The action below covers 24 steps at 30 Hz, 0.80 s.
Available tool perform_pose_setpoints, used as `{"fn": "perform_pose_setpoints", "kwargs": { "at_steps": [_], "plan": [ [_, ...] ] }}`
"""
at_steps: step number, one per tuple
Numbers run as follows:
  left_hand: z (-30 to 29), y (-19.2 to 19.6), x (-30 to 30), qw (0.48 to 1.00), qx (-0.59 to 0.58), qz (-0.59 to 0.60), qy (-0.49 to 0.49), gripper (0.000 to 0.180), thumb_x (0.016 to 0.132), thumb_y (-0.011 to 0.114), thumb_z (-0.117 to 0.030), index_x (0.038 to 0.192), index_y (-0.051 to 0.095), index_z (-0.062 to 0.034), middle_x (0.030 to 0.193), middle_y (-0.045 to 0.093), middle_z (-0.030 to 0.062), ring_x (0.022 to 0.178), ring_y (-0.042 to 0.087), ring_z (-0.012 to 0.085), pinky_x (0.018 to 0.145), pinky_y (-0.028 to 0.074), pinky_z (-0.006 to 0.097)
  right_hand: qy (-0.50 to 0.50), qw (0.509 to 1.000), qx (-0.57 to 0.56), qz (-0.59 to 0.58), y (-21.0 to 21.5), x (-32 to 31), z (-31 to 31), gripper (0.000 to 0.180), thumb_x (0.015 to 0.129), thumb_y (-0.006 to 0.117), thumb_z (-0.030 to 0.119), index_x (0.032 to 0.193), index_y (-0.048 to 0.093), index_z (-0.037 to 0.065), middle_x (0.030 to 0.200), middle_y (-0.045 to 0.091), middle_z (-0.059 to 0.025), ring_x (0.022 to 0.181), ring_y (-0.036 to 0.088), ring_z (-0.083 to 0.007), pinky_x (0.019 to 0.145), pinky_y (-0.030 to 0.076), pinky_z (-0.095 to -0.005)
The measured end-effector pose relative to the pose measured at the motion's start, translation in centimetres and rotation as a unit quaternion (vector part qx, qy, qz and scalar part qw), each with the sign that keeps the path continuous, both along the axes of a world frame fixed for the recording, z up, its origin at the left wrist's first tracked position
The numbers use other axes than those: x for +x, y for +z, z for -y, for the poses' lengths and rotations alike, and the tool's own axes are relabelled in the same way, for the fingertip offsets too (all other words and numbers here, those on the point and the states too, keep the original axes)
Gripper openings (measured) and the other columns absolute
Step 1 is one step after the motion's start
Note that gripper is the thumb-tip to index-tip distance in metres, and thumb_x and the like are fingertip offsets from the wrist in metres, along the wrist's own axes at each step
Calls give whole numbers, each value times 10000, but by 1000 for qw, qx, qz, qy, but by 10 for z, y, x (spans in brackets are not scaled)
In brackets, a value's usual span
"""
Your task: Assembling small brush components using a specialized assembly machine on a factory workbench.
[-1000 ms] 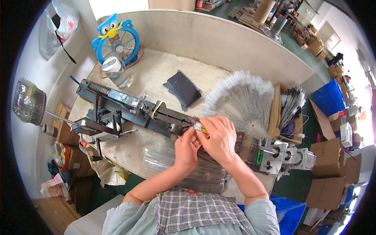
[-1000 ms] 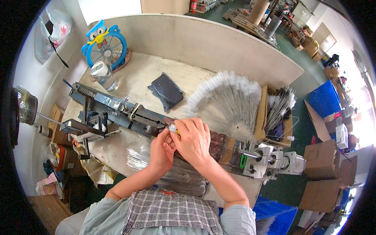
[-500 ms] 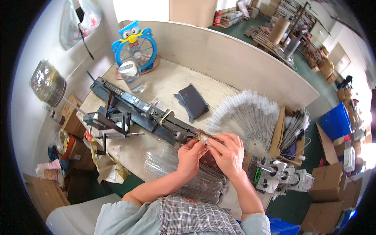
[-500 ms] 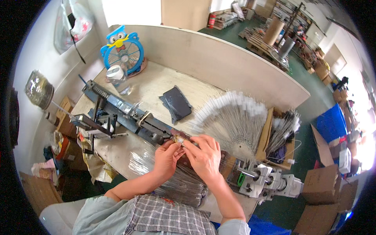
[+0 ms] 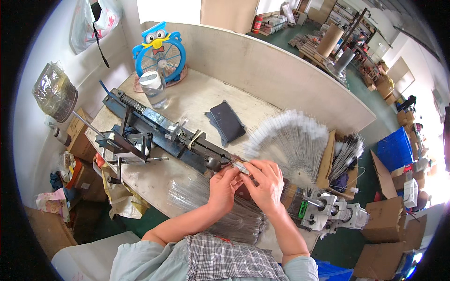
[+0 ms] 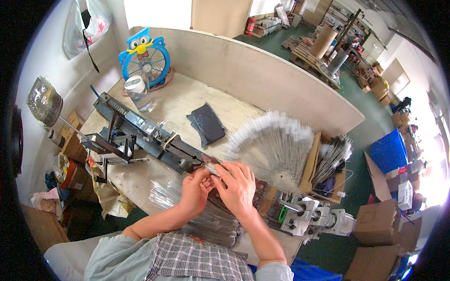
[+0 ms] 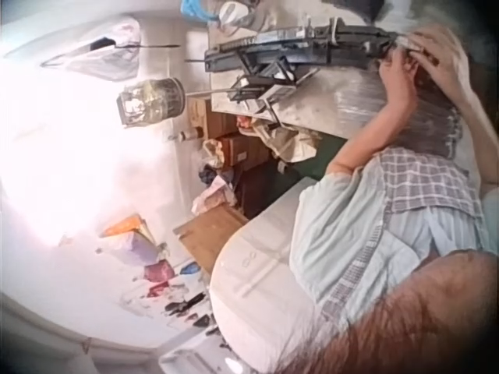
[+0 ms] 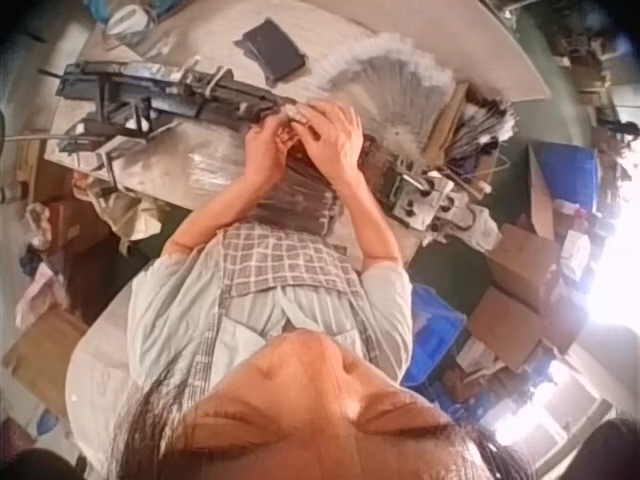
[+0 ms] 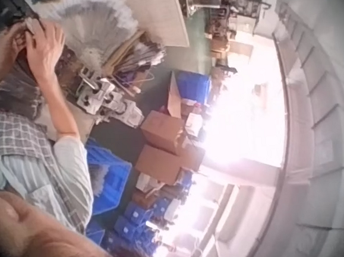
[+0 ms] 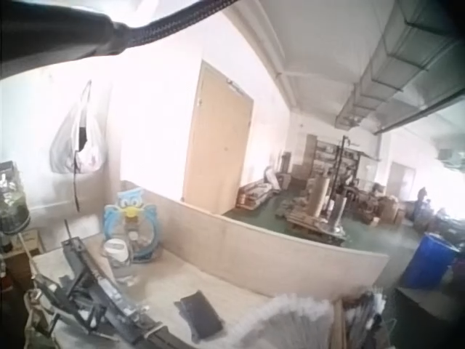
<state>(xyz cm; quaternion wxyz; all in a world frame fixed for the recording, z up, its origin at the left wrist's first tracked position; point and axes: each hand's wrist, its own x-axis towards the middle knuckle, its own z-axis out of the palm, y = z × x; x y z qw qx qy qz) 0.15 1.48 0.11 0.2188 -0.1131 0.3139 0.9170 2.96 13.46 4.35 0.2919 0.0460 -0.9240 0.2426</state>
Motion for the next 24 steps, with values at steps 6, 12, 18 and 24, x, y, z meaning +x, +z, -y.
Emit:
{"fn": "perform_pose_setpoints", "kwargs": {
  "at_steps": [6,12,18,24],
  "plan": [
    [-3,12,0,999,-33,-17,-6,75,876,576,-72,943,582,-41,910,621,30,825,609,123,769,482,280,-10,999,36,-7,-2,4,-5,297,661,752,140,945,685,87,961,636,-39,927,580,-242,791,441,-366],
    [-2,8,-1,999,-36,-19,-26,85,865,589,-59,947,583,-37,912,622,30,822,612,122,766,480,271,-13,999,38,1,3,1,-1,296,663,752,147,945,685,87,957,637,-37,919,581,-241,791,439,-362],
    [3,7,-4,999,-13,16,-39,324,956,458,-334,1033,551,-33,945,620,60,906,606,180,806,478,325,-35,998,36,29,14,10,-3,266,674,743,165,922,686,89,868,645,-26,884,581,-228,778,432,-356],
    [11,11,3,997,-49,-12,-60,593,962,287,-542,1144,508,-23,1094,597,113,966,594,220,854,467,336,-26,996,56,65,13,26,-14,155,722,703,151,862,680,87,766,630,-28,835,572,-224,753,425,-362]
  ]
}}
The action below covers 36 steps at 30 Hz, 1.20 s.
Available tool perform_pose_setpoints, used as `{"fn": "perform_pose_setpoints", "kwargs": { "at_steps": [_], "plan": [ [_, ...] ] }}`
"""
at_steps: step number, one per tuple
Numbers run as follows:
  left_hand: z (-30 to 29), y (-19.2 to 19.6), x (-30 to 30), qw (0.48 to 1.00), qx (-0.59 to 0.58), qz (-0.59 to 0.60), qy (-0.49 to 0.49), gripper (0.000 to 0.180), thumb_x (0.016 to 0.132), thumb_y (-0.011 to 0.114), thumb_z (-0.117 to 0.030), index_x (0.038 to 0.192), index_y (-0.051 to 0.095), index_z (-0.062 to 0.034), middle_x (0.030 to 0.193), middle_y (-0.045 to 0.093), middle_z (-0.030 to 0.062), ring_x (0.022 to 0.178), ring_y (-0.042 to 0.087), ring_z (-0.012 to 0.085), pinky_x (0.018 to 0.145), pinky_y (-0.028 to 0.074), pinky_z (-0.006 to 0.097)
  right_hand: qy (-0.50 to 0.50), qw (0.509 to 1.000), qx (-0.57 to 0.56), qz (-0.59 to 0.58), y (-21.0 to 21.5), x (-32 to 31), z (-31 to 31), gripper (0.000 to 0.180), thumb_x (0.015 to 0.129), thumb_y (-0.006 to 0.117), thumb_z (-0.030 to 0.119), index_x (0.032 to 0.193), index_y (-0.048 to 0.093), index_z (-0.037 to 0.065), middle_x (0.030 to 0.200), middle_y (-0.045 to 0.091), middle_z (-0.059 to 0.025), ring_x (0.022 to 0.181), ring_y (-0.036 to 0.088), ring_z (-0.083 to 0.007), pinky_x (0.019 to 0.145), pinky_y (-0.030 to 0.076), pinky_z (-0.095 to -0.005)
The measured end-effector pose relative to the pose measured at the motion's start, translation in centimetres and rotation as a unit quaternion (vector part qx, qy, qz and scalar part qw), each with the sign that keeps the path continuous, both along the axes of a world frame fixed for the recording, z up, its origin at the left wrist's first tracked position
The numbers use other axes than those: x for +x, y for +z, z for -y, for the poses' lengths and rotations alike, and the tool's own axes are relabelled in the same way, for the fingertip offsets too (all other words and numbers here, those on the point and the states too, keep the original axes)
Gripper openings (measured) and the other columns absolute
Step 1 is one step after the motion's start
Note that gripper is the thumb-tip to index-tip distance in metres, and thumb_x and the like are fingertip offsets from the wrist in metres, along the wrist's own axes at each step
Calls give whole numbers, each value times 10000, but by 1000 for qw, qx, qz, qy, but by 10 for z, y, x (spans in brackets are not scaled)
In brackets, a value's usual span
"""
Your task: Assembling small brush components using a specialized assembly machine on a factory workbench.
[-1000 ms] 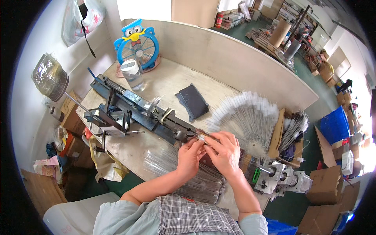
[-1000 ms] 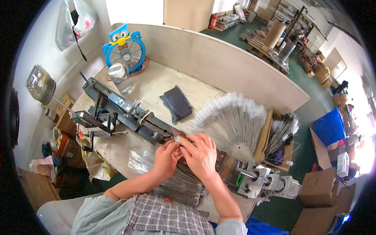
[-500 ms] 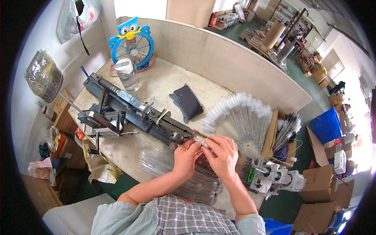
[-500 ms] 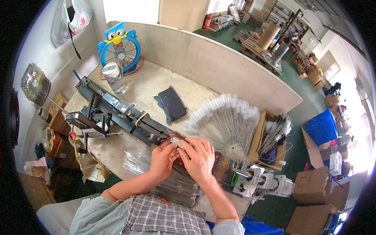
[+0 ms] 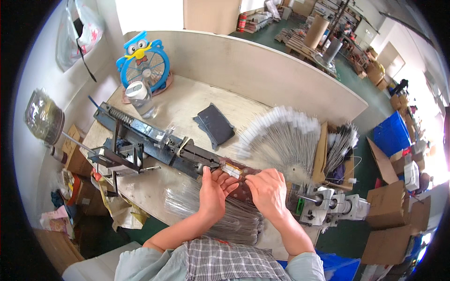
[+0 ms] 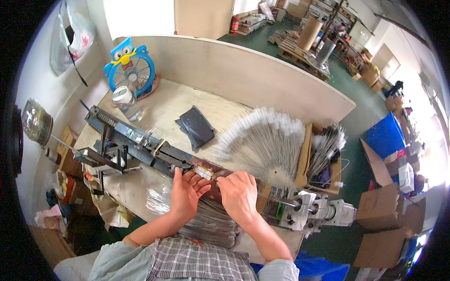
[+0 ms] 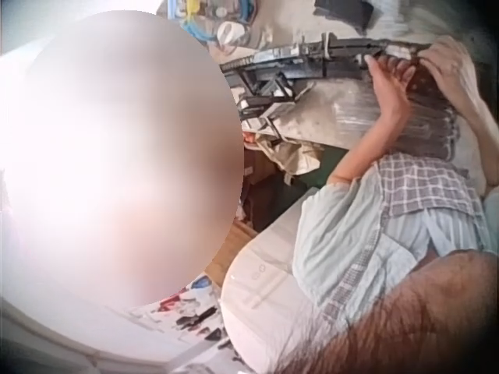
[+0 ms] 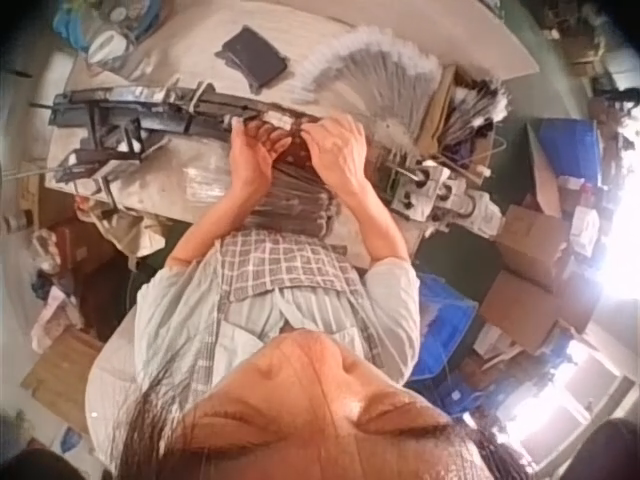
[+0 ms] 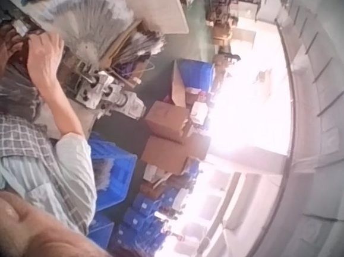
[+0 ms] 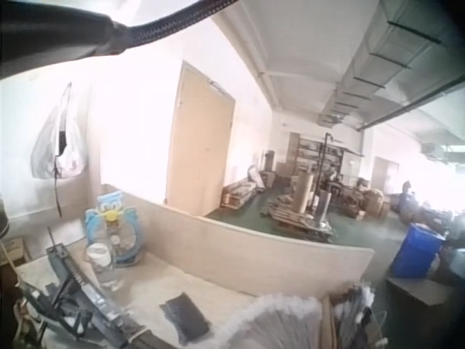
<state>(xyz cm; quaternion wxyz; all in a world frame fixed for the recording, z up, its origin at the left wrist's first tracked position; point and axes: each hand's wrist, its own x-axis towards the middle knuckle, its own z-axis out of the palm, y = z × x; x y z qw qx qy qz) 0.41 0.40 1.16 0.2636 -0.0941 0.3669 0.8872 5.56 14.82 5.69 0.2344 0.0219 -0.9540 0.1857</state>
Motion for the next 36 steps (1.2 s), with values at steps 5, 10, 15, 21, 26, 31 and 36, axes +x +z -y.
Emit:
{"fn": "perform_pose_setpoints", "kwargs": {
  "at_steps": [5,10,15,21,26,31,36],
  "plan": [
    [-2,8,0,996,-56,-36,-54,643,957,262,-563,1226,450,-10,1173,557,127,1066,558,225,888,447,341,-15,999,-32,6,0,2,-9,125,736,688,132,854,681,92,783,639,-34,858,570,-221,769,421,-362],
    [7,3,8,984,-156,-20,-87,513,964,421,-413,1305,395,-32,1261,512,121,1129,522,238,924,424,365,-14,993,-115,-8,8,23,-13,152,764,688,151,890,680,66,820,666,-62,766,615,-244,676,490,-356],
    [94,-28,-13,978,-205,-27,-5,418,920,546,-304,1249,483,-54,1144,583,86,982,580,189,798,472,326,1,970,-149,194,-33,70,-31,192,819,625,212,962,663,90,824,654,-77,796,636,-279,674,512,-373],
    [328,-110,-62,925,-165,29,341,397,823,662,-448,986,592,-93,897,614,1,745,577,98,598,446,233,-9,928,-128,351,-40,85,-25,296,790,663,273,1019,659,86,851,681,-77,836,641,-275,705,497,-380],
    [387,-106,-89,868,-238,75,429,395,802,683,-463,929,609,-97,819,608,-8,739,575,82,567,424,185,-29,881,-155,446,-43,86,-30,291,778,665,243,1019,651,81,875,692,-85,827,652,-274,705,493,-382],
    [299,-108,-61,864,-229,49,445,382,860,615,-426,1017,562,-81,906,627,36,857,579,154,796,467,272,-57,880,-180,436,-32,91,-40,234,784,629,231,975,656,98,887,679,-95,852,639,-296,724,491,-405],
    [134,-65,-16,985,-108,74,110,281,909,547,-227,1114,533,-36,1038,605,136,967,606,228,853,519,357,-20,896,-140,420,-36,96,-39,213,801,598,194,982,655,99,955,663,-101,909,620,-295,753,487,-410]
  ]
}}
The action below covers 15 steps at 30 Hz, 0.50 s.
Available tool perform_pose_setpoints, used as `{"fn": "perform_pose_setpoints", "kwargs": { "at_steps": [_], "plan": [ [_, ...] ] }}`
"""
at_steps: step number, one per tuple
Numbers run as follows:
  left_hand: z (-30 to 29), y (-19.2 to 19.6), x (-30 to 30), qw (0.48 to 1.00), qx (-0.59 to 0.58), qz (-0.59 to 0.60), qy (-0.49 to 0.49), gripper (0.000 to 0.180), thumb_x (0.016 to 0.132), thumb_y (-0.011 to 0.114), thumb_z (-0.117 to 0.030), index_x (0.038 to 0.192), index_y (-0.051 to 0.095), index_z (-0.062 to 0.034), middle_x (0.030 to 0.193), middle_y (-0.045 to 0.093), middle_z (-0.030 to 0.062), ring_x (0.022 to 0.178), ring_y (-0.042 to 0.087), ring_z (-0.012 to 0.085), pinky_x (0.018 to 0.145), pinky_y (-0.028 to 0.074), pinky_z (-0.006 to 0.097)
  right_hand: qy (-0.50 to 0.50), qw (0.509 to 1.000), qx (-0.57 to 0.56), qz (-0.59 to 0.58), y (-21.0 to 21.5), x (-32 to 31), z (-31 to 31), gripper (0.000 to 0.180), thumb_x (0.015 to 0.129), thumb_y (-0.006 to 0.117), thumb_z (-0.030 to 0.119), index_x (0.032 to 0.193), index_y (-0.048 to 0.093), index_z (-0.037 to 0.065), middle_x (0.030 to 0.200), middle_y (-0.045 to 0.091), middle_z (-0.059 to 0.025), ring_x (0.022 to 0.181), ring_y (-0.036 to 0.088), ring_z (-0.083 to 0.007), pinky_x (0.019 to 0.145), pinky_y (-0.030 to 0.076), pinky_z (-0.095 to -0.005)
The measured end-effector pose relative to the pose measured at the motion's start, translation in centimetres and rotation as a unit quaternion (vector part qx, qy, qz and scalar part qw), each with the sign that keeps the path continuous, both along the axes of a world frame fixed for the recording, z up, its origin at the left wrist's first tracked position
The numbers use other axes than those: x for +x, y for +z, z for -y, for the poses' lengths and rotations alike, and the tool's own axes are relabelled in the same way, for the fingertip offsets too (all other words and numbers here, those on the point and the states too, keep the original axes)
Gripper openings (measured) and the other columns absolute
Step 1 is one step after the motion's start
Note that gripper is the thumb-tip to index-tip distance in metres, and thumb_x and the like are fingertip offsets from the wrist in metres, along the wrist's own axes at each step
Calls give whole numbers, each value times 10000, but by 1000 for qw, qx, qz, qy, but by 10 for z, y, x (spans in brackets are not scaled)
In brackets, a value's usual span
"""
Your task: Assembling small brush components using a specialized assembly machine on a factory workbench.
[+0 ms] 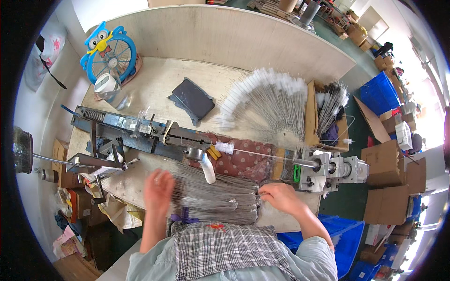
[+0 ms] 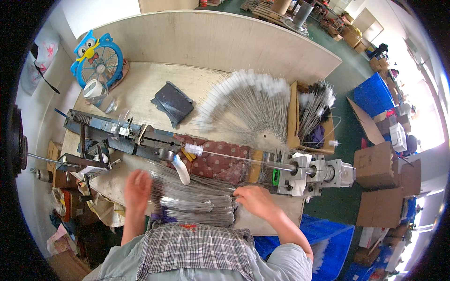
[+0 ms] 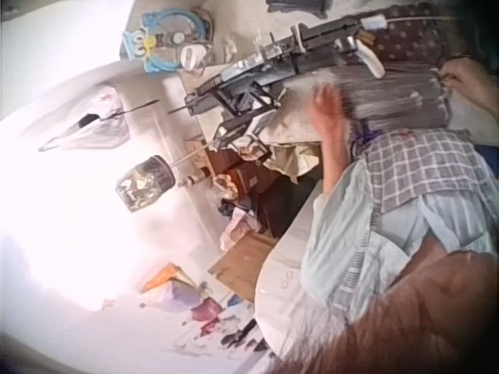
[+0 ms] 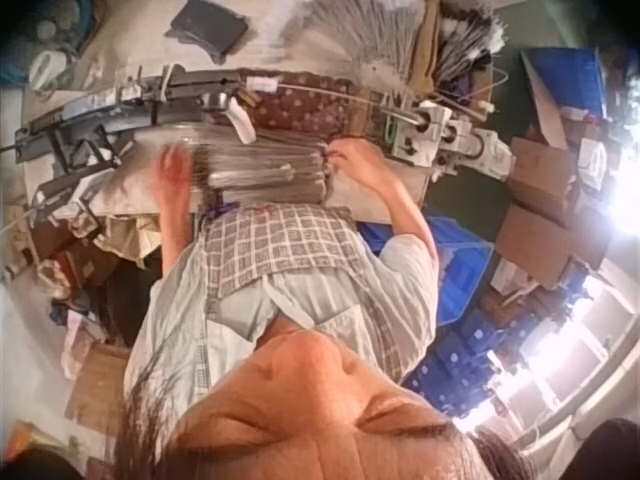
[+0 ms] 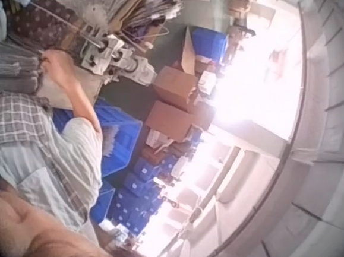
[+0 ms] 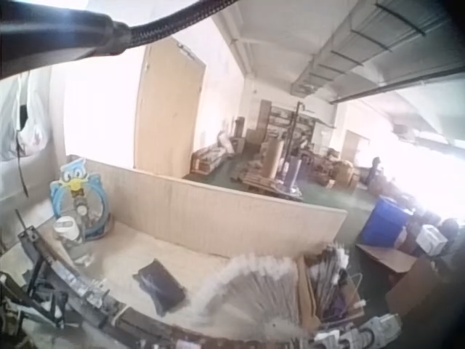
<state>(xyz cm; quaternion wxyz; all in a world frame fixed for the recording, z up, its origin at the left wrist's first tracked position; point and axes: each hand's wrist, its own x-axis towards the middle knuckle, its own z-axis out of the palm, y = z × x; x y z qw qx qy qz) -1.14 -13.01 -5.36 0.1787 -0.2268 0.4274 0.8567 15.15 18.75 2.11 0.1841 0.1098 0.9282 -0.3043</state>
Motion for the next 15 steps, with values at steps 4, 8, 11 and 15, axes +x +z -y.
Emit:
{"fn": "perform_pose_setpoints", "kwargs": {
  "at_steps": [4,8,11,15],
  "plan": [
    [-96,23,14,963,-48,-88,-252,334,847,604,-141,1132,483,-15,1028,612,120,980,589,209,795,477,337,13,999,14,-43,-8,4,1,225,815,558,136,1020,649,112,940,651,-101,916,612,-319,778,486,-427],
    [-146,92,36,966,80,51,-242,133,882,556,-178,947,534,-63,688,523,16,648,516,150,615,437,287,-17,994,26,-107,-20,5,-4,162,813,583,128,944,659,71,888,641,-126,870,612,-329,726,493,-415],
    [-106,142,7,894,315,198,-251,331,919,500,-385,929,561,-60,599,501,-27,398,423,101,465,398,267,-42,993,66,-92,-11,12,2,147,810,546,72,913,650,51,876,622,-143,859,608,-339,706,497,-433],
    [-71,133,-7,916,294,74,-263,469,945,386,-480,927,605,-66,610,570,38,427,474,150,498,408,315,-14,988,115,-98,17,11,0,146,782,548,51,896,639,47,851,601,-133,846,605,-340,695,498,-425]
  ]
}}
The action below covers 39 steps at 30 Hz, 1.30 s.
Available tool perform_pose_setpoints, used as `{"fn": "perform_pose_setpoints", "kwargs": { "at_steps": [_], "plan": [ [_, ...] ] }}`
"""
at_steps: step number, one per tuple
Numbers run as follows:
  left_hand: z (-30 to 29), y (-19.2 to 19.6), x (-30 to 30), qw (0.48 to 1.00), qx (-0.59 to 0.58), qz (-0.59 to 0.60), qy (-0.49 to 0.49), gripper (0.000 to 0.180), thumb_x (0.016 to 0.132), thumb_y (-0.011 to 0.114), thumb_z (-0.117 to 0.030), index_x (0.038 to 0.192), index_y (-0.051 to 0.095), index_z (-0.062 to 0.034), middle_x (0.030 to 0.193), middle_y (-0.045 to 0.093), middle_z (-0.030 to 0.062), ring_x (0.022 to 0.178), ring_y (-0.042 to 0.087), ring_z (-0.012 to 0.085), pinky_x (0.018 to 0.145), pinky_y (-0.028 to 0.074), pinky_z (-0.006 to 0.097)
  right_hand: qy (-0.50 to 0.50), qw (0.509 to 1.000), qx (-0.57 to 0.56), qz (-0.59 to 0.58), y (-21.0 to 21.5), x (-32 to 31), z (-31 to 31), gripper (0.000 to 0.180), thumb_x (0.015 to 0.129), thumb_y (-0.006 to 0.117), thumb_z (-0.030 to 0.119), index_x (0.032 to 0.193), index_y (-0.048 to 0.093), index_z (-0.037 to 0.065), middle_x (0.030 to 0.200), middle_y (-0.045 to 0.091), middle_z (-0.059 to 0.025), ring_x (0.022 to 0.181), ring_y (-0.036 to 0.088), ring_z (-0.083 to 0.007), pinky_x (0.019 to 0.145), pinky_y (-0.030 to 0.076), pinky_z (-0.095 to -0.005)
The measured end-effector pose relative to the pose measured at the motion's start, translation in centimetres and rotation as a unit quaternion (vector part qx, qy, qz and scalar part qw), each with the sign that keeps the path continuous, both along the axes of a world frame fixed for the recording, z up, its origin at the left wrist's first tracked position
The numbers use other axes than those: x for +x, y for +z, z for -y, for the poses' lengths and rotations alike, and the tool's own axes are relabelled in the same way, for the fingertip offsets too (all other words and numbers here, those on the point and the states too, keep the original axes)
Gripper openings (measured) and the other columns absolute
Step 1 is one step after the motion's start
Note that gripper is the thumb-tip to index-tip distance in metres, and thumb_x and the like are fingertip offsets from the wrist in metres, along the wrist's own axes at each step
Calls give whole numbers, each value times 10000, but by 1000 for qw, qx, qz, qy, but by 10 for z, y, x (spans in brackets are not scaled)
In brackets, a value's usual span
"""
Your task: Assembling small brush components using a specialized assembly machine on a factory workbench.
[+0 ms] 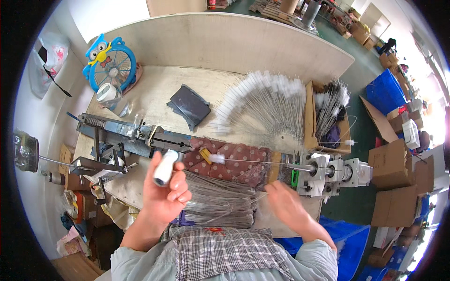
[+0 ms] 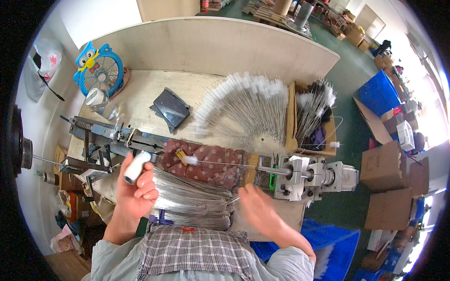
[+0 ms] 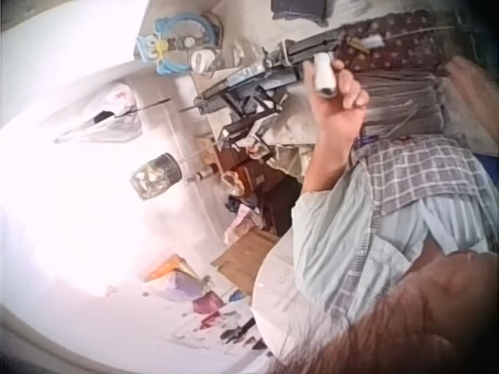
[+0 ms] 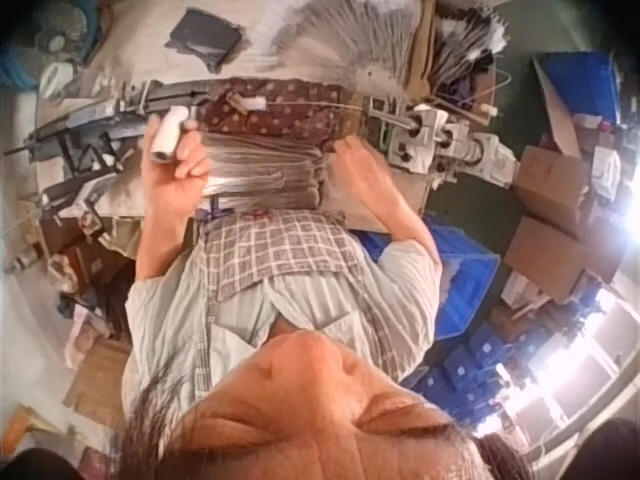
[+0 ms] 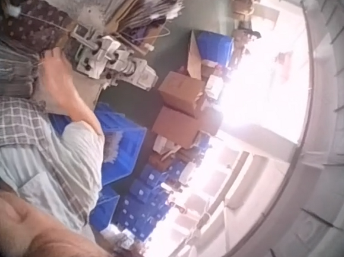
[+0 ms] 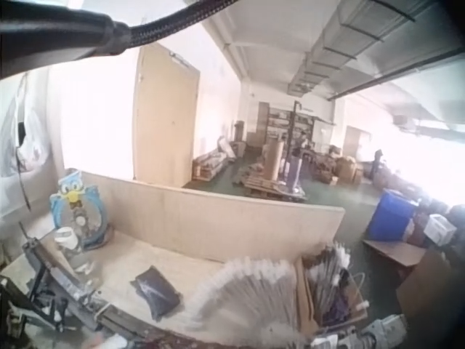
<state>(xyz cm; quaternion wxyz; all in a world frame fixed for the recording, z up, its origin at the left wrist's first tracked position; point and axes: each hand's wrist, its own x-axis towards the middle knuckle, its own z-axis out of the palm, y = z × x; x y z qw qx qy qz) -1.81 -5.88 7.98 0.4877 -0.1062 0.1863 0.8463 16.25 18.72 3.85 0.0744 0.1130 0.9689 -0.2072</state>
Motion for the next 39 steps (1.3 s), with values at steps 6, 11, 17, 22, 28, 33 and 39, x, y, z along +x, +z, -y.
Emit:
{"fn": "perform_pose_setpoints", "kwargs": {
  "at_steps": [6,11,17,22,28,33,39],
  "plan": [
    [3,-43,27,978,-175,-110,-14,513,971,328,-468,906,592,-33,694,617,82,510,538,174,564,490,334,-44,959,135,-246,65,6,-58,165,739,553,-52,874,634,-4,815,611,-122,725,608,-269,632,495,-340],
    [-74,-35,36,689,-262,-668,-100,211,873,618,-206,998,603,-36,777,622,75,619,618,196,544,488,340,-172,951,19,-258,71,-10,-61,216,775,586,-45,984,635,-22,866,653,-134,639,610,-241,583,495,-310],
    [-150,-83,23,377,-338,-861,-48,111,821,601,-180,870,606,-80,733,589,85,668,618,281,552,488,381,-111,957,-24,-266,47,-48,-53,190,810,587,-20,995,632,-14,842,646,-151,655,630,-252,578,492,-316],
    [-170,-78,-18,227,-384,-894,-29,99,819,606,-189,828,628,-92,718,565,63,659,603,269,554,479,379,-41,980,0,-193,34,-60,-60,131,783,673,123,889,705,54,777,664,-108,658,602,-216,611,478,-311],
    [-90,-67,6,426,-290,-852,88,173,738,715,-122,889,670,-51,875,659,86,772,644,232,632,508,334,44,978,-78,-188,41,-80,-52,102,702,723,197,752,732,109,663,637,-24,651,552,-202,618,459,-332],
    [-18,-56,27,617,-411,-671,-7,92,805,672,-98,857,677,-22,858,677,98,731,636,167,641,506,285,196,922,-110,-315,20,-145,9,112,720,689,221,705,652,117,687,611,-6,763,560,-226,670,470,-356],
    [26,-71,1,888,-369,-249,112,259,911,564,-248,970,622,-2,813,650,64,686,597,136,630,484,266,122,947,-78,-285,7,-177,55,104,719,691,195,713,637,106,699,621,-22,781,562,-240,665,470,-367]
  ]
}}
